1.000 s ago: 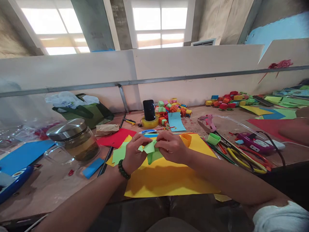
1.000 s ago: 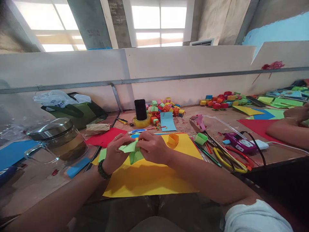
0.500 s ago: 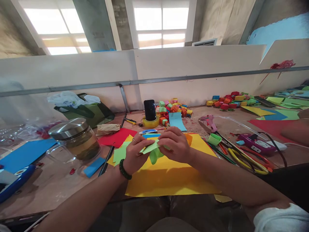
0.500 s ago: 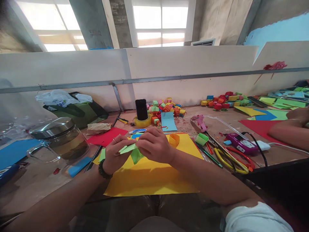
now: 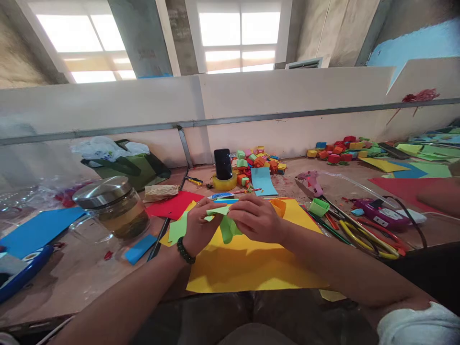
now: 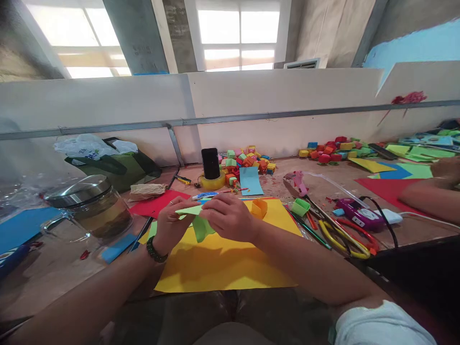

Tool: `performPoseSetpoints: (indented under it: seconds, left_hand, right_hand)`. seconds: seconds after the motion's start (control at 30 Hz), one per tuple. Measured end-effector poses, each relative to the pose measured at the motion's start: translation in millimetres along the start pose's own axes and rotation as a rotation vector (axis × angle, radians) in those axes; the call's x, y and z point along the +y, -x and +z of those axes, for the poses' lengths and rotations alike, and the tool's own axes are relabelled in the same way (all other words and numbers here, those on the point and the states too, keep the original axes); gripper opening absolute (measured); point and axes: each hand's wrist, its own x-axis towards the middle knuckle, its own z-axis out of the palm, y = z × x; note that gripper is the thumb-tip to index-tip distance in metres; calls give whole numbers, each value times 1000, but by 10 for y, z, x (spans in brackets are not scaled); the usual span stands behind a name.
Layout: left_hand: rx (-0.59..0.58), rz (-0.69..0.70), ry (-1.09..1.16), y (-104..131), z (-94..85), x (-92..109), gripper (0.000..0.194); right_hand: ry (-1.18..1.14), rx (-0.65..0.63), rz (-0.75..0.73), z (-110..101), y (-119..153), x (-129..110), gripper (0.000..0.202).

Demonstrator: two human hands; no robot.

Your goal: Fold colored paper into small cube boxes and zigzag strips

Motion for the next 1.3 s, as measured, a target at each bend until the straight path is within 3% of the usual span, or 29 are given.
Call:
performPoseSetpoints:
  seconds: [0.13,0.27,0.5,0.83,1.13,1.3]
  left_hand:
    - [39,-27,1,-28,-35,-48,15]
    - [54,32,-15,-27,-51,-32,19]
    - [105,274,-68,-5,-90,3,14]
    - [12,448,-172,9,-131,7,19]
    - [-13,426,-194,44,-123,9,19]
    - [-30,305,-116,58,-50,37,16]
  right_hand:
    - [-32,33,1,-14,15,36,14]
    - [-38,23,-23,-26,14,20,20]
    - [-261,99,342,-17,23,83,18]
    - [-373,110,390,38,32,39,17]
    - [-286,107,258,15,-4,-10,16]
    - [-206,90,265,30,-10,-64,15]
